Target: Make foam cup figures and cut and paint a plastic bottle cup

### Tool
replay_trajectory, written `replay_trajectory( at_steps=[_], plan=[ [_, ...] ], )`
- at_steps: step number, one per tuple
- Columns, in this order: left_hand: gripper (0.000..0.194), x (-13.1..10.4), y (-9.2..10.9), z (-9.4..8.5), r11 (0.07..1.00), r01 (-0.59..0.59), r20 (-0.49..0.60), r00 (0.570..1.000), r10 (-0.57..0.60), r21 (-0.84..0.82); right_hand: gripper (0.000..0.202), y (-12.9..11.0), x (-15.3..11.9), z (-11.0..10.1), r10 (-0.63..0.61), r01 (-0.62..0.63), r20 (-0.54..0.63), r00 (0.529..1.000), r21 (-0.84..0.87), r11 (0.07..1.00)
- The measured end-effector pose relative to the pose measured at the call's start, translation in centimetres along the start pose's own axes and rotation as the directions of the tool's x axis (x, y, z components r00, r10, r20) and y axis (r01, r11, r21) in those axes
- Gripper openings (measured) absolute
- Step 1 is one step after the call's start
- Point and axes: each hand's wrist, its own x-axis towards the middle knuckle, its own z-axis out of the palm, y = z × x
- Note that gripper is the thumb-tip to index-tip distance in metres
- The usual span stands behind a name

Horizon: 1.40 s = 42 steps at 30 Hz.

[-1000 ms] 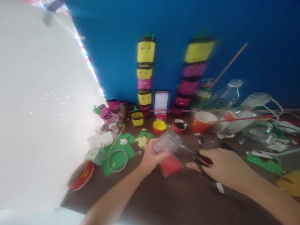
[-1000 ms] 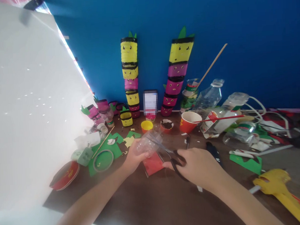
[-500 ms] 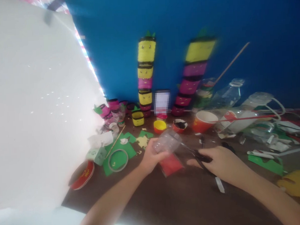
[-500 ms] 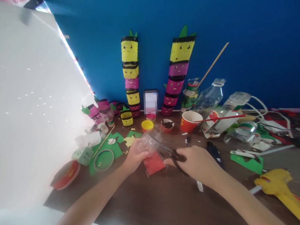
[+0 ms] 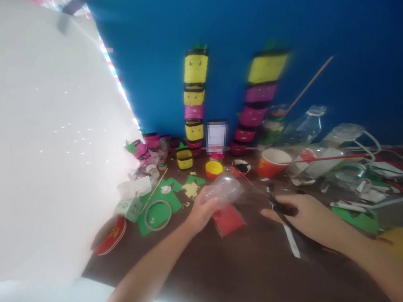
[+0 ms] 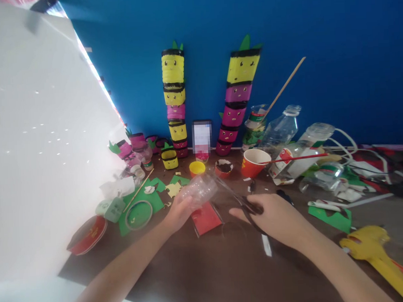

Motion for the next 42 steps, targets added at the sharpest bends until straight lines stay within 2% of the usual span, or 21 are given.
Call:
replay_trajectory(
  at_steps=[3, 6, 10, 12, 15, 19, 24, 29, 32, 37, 42],
  plan=[
    [0.052, 0.0, 0.1, 0.0, 1.0, -0.015, 0.037, 0.999, 0.016, -0.023, 0.047, 0.8, -0.5, -0.3, 0.052, -0.056, 0.167, 0.985, 0.02, 0.998],
    [0.06, 0.0, 0.1, 0.0, 0.999, -0.054, 0.019, 0.998, 0.054, -0.001, 0.045, 1.1, -0.9, -0.7, 0.061, -0.066, 0.221, 0.973, 0.012, 0.998],
    [0.052, 0.2, -0.1, -0.3, 0.991, -0.123, -0.029, 0.992, 0.125, 0.049, 0.042, 1.0, -1.3, -0.5, 0.055, -0.067, 0.259, 0.964, 0.04, 0.997],
    [0.05, 0.3, -0.3, -0.5, 0.985, -0.155, -0.013, 0.988, 0.156, 0.074, 0.042, 1.0, -1.4, 0.0, 0.049, -0.081, 0.276, 0.96, 0.104, 0.991],
    [0.058, 0.4, -0.6, -0.8, 0.974, -0.188, 0.005, 0.982, 0.189, 0.126, 0.043, 0.9, -1.4, 0.9, 0.024, -0.111, 0.312, 0.95, 0.261, 0.959],
    [0.071, 0.3, -0.5, -0.9, 0.961, -0.214, 0.006, 0.976, 0.216, 0.175, 0.04, 0.8, -1.5, 1.9, -0.04, -0.174, 0.39, 0.92, 0.497, 0.85],
    [0.08, 0.3, -0.3, -1.0, 0.958, -0.2, 0.02, 0.979, 0.2, 0.206, 0.036, 0.6, -1.8, 2.5, -0.111, -0.189, 0.427, 0.897, 0.599, 0.778],
    [0.079, 0.4, -0.6, -1.3, 0.955, -0.229, 0.04, 0.973, 0.226, 0.191, 0.037, 0.8, -2.1, 3.1, -0.112, -0.169, 0.451, 0.886, 0.538, 0.826],
    [0.075, 0.5, -0.9, -1.5, 0.96, -0.214, 0.025, 0.977, 0.213, 0.179, 0.041, 0.7, -2.1, 3.2, -0.074, -0.137, 0.431, 0.9, 0.439, 0.888],
    [0.056, 0.5, -0.9, -1.6, 0.951, -0.225, 0.032, 0.974, 0.223, 0.212, 0.045, 0.6, -1.9, 3.0, -0.032, -0.067, 0.366, 0.93, 0.256, 0.964],
    [0.058, 0.3, -0.5, -1.4, 0.938, -0.219, 0.045, 0.975, 0.215, 0.27, 0.047, 1.0, -1.5, 2.9, -0.049, -0.014, 0.346, 0.937, 0.176, 0.984]
  ],
)
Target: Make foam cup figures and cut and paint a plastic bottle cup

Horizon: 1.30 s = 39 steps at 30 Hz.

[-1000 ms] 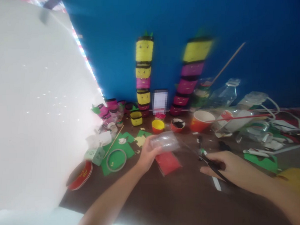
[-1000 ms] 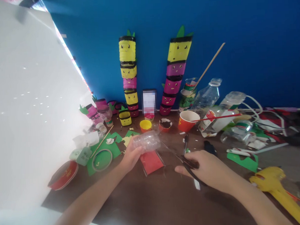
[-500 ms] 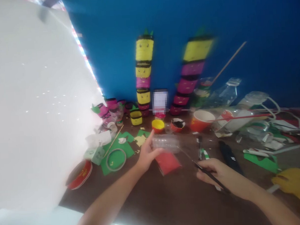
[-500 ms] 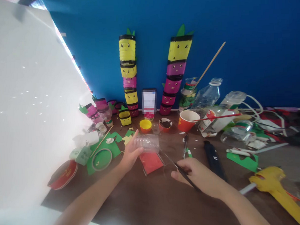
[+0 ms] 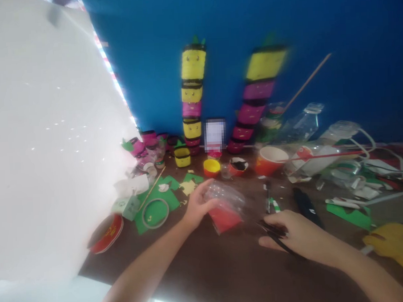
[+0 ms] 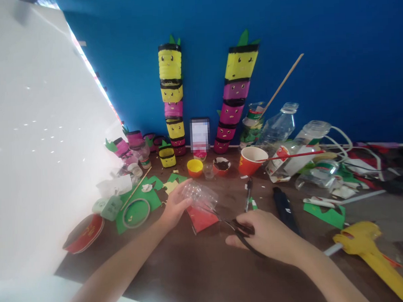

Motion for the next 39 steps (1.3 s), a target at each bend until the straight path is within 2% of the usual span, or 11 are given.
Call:
replay_trajectory(
  at_steps=[6, 22, 31, 39],
  plan=[
    [0.057, -0.07, 0.01, -0.1, 0.999, -0.002, 0.007, 1.0, 0.002, 0.039, 0.048, -0.58, 0.06, -0.14, -0.017, 0.015, -0.025, 1.0, -0.072, 0.997],
    [0.056, -0.17, 0.42, 0.04, 0.995, -0.014, 0.0, 1.0, 0.014, 0.096, 0.047, -0.45, 0.38, 0.2, -0.02, 0.019, -0.03, 0.999, -0.048, 0.999],
    [0.056, -0.12, 0.44, 0.12, 0.998, -0.002, -0.009, 1.0, 0.003, 0.07, 0.047, -0.93, 0.48, -0.02, -0.012, 0.011, -0.039, 0.999, -0.017, 1.0],
    [0.058, -0.11, 0.24, 0.12, 0.999, 0.002, -0.011, 1.0, -0.002, 0.035, 0.04, -0.83, 0.55, -0.15, -0.014, 0.014, -0.034, 0.999, 0.006, 1.0]
  ],
)
